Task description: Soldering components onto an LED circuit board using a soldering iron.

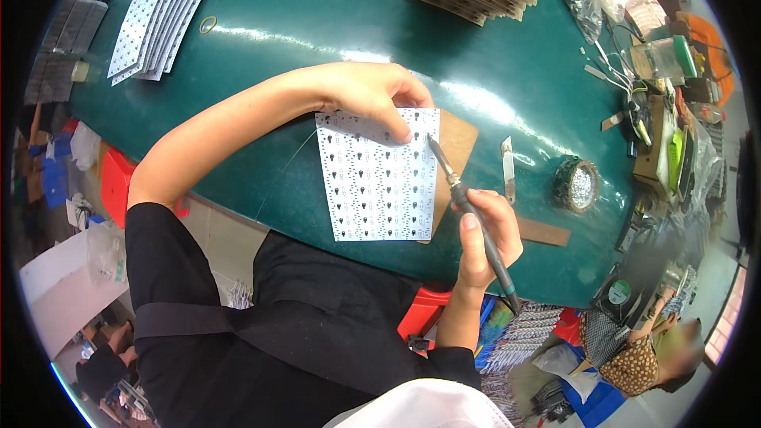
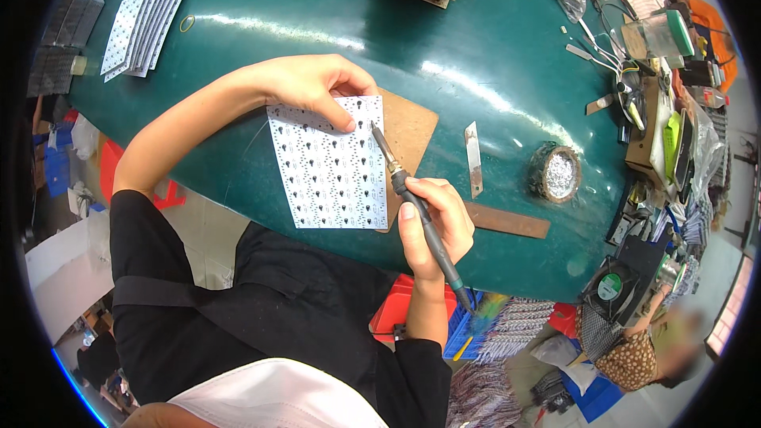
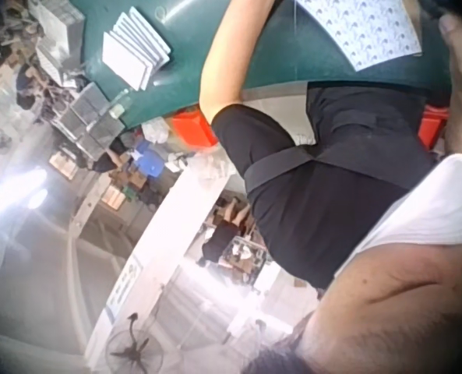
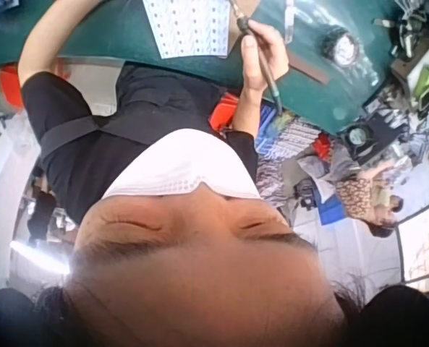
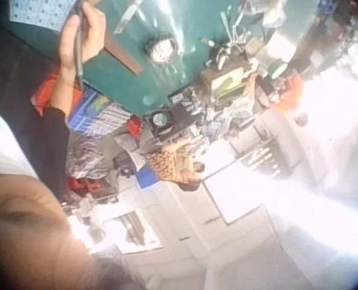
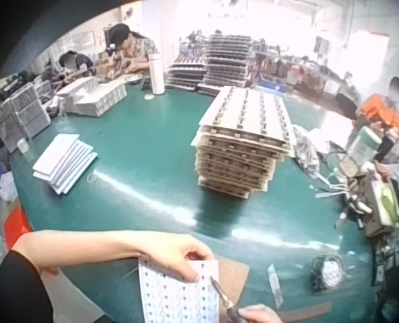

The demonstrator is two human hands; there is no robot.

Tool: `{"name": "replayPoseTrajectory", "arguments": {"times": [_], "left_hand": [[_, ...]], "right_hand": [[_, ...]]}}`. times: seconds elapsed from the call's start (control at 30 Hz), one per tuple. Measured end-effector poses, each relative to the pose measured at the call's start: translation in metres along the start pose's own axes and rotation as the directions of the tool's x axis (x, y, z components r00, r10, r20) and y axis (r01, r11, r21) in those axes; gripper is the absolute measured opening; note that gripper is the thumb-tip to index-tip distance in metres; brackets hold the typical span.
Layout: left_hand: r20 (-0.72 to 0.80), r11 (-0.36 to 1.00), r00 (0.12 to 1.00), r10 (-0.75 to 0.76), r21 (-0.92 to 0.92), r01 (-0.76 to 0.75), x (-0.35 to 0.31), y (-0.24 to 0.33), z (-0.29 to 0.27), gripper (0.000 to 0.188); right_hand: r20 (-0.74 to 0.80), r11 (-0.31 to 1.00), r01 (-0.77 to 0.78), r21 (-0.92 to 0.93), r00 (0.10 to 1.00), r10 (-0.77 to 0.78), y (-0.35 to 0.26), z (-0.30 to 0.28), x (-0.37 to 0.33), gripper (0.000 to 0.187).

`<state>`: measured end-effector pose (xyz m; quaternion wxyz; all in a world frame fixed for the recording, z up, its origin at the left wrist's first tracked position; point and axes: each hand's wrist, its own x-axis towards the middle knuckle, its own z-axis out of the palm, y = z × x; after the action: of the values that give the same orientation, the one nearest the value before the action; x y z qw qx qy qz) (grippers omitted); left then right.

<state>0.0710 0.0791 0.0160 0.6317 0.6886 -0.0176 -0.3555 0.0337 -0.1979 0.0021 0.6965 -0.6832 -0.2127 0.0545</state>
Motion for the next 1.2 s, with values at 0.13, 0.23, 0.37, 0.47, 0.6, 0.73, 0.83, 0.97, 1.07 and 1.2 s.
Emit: {"name": "replayPoseTrajectory", "arguments": {"times": [0.13, 0.23, 0.37, 0.47, 0.6, 0.73, 0.83, 0.97, 1.07, 1.2], "left_hand": [[-0.016, 1.000, 1.000, 0.003, 0.023, -0.002, -0.002, 0.003, 0.001, 0.028], [-0.028, 1.000, 1.000, -0.004, 0.018, 0.004, -0.003, 0.005, 0.002, 0.028], [-0.034, 1.000, 0.999, -0.014, 0.023, 0.015, -0.003, 0.005, 0.001, 0.028], [-0.030, 1.000, 0.999, -0.028, 0.010, 0.028, -0.003, 0.005, 0.001, 0.028], [-0.029, 1.000, 0.999, -0.024, 0.007, 0.024, -0.002, 0.005, 0.002, 0.028], [-0.047, 1.000, 0.998, -0.030, 0.000, 0.030, -0.002, 0.004, 0.002, 0.028], [-0.059, 0.999, 0.998, -0.029, -0.015, 0.028, -0.002, 0.002, 0.003, 0.025], [-0.026, 0.999, 0.999, 0.021, -0.032, -0.022, -0.001, 0.001, 0.003, 0.035], [-0.005, 0.999, 1.000, 0.022, 0.038, -0.022, -0.002, 0.002, 0.001, 0.038], [0.018, 0.985, 1.000, 0.009, 0.174, -0.012, -0.003, 0.004, 0.001, 0.039]], "right_hand": [[0.048, 0.999, 0.032, -0.023, 0.998, -0.031, 0.002, -0.005, 0.005, 0.024], [0.066, 1.000, 0.027, 0.010, 0.997, -0.027, 0.004, -0.007, 0.009, 0.024], [0.057, 0.999, 0.015, 0.041, 0.998, -0.017, 0.004, -0.007, 0.008, 0.024], [0.038, 0.999, 0.001, 0.047, 0.999, -0.003, 0.003, -0.007, 0.005, 0.025], [0.039, 1.000, 0.003, -0.015, 0.999, -0.002, 0.001, -0.007, 0.001, 0.025], [-0.084, 0.986, 0.145, -0.077, 0.985, -0.152, 0.002, -0.009, -0.004, 0.024], [-0.093, 0.989, 0.133, -0.058, 0.986, -0.139, 0.001, -0.015, -0.009, 0.029], [-0.074, 0.993, 0.117, -0.005, 0.990, -0.117, 0.004, -0.016, -0.017, 0.031], [-0.100, 0.993, 0.110, 0.032, 0.989, -0.107, 0.006, -0.012, -0.019, 0.028], [-0.077, 0.992, 0.113, 0.051, 0.991, -0.108, 0.004, -0.010, -0.018, 0.026]]}}
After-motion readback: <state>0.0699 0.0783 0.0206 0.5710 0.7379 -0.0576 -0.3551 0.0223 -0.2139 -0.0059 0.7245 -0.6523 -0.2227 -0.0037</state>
